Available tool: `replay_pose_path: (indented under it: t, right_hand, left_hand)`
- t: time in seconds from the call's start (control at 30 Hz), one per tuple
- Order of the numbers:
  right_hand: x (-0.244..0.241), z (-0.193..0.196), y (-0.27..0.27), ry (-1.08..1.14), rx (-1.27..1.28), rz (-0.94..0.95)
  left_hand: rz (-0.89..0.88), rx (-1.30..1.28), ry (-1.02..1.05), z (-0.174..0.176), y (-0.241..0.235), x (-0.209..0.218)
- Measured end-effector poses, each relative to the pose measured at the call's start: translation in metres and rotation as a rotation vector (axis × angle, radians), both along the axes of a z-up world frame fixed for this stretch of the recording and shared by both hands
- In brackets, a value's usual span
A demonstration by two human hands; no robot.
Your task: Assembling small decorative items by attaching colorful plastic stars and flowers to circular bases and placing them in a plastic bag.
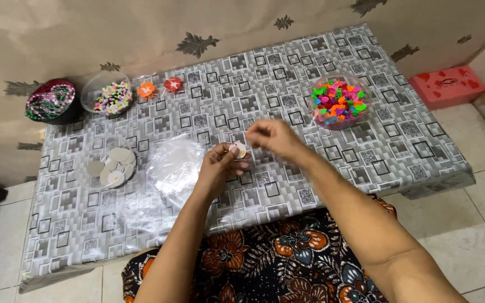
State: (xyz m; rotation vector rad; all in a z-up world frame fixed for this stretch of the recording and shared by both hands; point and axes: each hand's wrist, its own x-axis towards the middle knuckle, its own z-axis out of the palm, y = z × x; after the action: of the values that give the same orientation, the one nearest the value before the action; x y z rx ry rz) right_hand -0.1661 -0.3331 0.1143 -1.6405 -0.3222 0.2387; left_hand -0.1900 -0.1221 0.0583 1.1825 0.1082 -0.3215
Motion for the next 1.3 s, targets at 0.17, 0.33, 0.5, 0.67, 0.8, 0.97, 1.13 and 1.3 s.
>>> replay_pose_path:
  t: [0.17, 0.33, 0.5, 0.67, 0.8, 0.97, 1.13, 1.3]
  right_hand:
    - [0.049, -0.011, -0.091, -0.547, -0.539, -0.44]
    - [0.086, -0.042, -0.169, -0.567, -0.919, -0.607]
    - [0.089, -0.04, -0.175, -0.389, -1.169, -0.463]
    - [0.099, -0.046, -0.164, -0.38, -1.255, -0.431]
    - [0.101, -0.053, -0.161, -0.407, -1.247, -0.463]
    - [0.084, -0.035, -0.155, -0.473, -1.16, -0.609]
    - [0.055, 0.001, -0.11, -0.7, -0.674, -0.704]
    - [0.023, 0.016, -0.034, -0.032, 0.203, -0.19]
  left_hand:
    - [0.028, -0.003, -0.025, 0.006, -0.005, -0.004]
    - [0.033, 0.014, -0.021, 0.006, -0.006, -0.004]
    - [0.023, 0.022, -0.039, 0.01, -0.005, -0.006]
    - [0.027, 0.041, -0.071, 0.013, -0.005, -0.009]
    - [0.034, 0.042, -0.088, 0.012, -0.002, -0.009]
    - [0.063, 0.081, -0.119, 0.012, 0.005, -0.002]
    - [0.105, 0.06, -0.134, 0.021, 0.007, 0.0]
    - [0.087, 0.027, -0.136, 0.02, 0.005, 0.003]
